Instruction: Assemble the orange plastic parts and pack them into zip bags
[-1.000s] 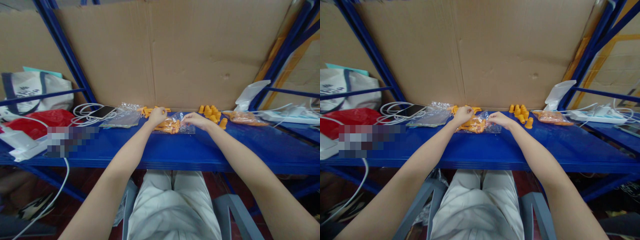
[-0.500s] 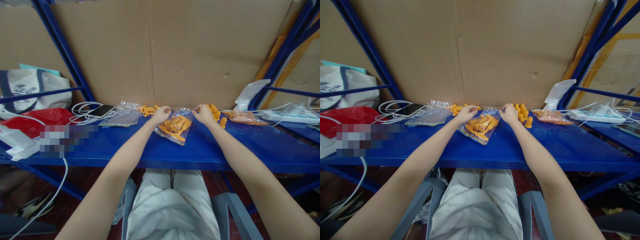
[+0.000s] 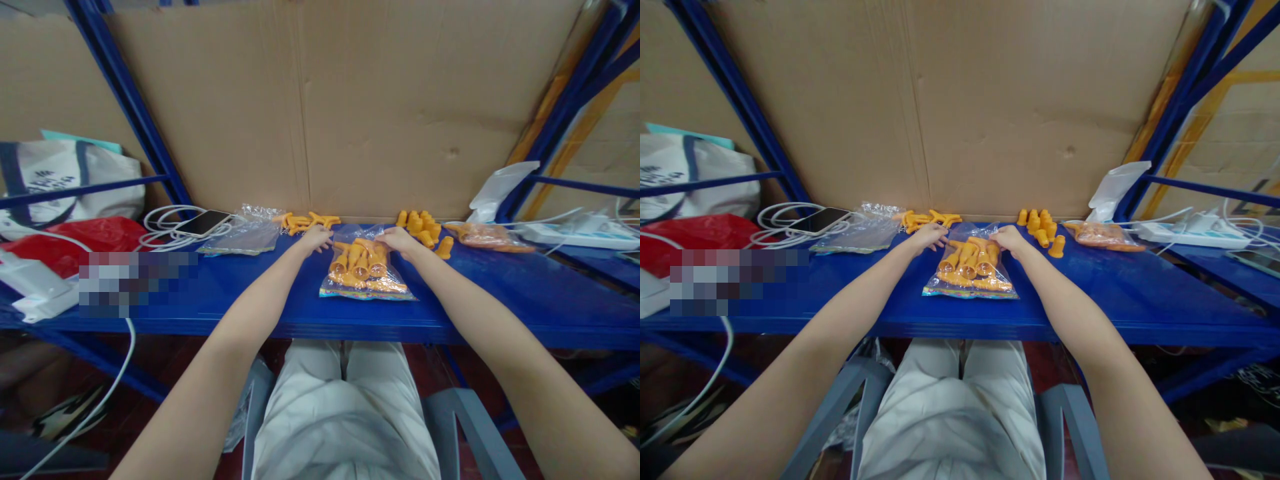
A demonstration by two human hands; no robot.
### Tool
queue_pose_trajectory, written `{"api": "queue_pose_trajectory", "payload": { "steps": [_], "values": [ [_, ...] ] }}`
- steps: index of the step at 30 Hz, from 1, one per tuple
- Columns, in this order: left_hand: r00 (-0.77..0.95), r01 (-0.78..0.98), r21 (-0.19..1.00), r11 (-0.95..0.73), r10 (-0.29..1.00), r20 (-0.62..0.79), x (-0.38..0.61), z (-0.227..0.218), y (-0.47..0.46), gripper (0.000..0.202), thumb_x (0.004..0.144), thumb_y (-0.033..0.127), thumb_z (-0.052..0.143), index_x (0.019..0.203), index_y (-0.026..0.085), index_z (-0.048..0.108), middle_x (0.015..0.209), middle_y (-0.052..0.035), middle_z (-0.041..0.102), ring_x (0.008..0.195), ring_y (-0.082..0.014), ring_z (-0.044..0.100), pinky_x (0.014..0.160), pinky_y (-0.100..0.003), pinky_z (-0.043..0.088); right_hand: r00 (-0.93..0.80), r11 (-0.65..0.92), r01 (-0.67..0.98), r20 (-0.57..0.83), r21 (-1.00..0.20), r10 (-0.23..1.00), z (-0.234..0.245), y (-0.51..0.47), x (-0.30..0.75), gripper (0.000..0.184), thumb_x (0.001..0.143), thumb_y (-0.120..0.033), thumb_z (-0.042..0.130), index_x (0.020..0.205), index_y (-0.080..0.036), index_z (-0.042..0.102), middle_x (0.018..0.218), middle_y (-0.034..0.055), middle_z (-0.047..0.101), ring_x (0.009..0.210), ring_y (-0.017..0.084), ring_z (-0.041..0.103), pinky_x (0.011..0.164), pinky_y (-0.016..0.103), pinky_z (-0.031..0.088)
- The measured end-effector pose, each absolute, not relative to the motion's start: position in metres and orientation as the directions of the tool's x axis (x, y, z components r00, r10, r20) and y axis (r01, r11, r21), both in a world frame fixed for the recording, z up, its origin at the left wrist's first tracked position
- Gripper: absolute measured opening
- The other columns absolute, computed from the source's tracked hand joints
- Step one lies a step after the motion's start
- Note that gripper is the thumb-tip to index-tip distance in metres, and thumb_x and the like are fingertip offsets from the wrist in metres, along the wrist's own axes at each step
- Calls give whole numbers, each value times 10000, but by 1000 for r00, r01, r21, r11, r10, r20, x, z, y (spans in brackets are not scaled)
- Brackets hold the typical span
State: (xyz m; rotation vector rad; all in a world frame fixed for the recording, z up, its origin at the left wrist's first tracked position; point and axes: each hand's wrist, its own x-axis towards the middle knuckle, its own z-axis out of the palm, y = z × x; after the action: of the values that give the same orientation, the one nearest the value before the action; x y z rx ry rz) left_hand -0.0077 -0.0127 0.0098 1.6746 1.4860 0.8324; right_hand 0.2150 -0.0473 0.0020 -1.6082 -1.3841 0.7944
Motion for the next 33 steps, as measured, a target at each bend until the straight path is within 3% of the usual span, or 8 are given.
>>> {"api": "queue_pose_trajectory", "payload": {
  "steps": [3,6,10,16,19,23,28,33],
  "values": [
    [122,420,907,-19,992,-36,-6,7,-12,109,928,203,562,942,130,642,875,-94,752,624,-108,654,473,-155,396,165,-42,340,15,-939,986,2,-45,217,222,819,-151,643,616,-193,565,548,16,596,555,128,584,565,233,500],
    [134,282,959,26,989,-66,-3,6,-12,83,904,167,610,971,134,644,784,-56,727,615,-97,647,497,-151,424,128,-46,281,-10,-959,992,1,-44,221,192,851,-157,596,667,-208,602,633,49,663,636,153,658,651,273,557],
    [76,175,982,71,993,-86,-2,5,-11,261,802,21,676,1042,118,640,662,-4,670,560,-88,629,582,-178,507,69,-75,196,-62,-978,996,0,-42,226,155,861,-136,589,723,-198,624,762,85,723,761,174,708,770,323,583],
    [69,168,985,43,996,-56,-6,5,-8,186,773,-43,683,873,113,659,627,7,648,585,-73,636,649,-188,566,45,-117,148,-111,-982,993,5,-46,230,131,864,-64,566,822,-153,652,912,132,752,816,164,713,858,348,538],
    [92,195,981,9,995,-27,-10,4,-6,176,744,-8,726,845,129,681,726,-31,705,737,-125,699,750,-260,603,18,-129,82,-128,-988,992,8,-49,231,188,834,13,527,849,-120,660,840,135,742,711,139,681,802,329,519],
    [105,284,958,-47,994,18,-12,2,-2,149,740,-22,666,783,118,696,888,-91,755,890,-173,716,855,-343,593,30,-106,81,-104,-991,994,10,-52,232,179,781,15,558,729,-129,651,779,127,722,682,158,655,761,343,514],
    [118,503,843,-190,982,151,-10,0,1,143,711,0,609,726,93,716,778,-94,750,795,-186,707,790,-336,594,40,-48,237,-40,-970,998,8,-52,229,216,726,14,529,618,-165,582,650,55,657,634,136,608,746,318,511],
    [234,780,488,-391,906,352,-7,2,-1,302,681,-4,499,732,132,764,817,-71,770,888,-209,708,888,-319,550,46,90,578,142,-811,989,7,-44,227,231,594,17,434,550,-199,505,518,-24,524,561,135,528,672,265,482]
  ]
}}
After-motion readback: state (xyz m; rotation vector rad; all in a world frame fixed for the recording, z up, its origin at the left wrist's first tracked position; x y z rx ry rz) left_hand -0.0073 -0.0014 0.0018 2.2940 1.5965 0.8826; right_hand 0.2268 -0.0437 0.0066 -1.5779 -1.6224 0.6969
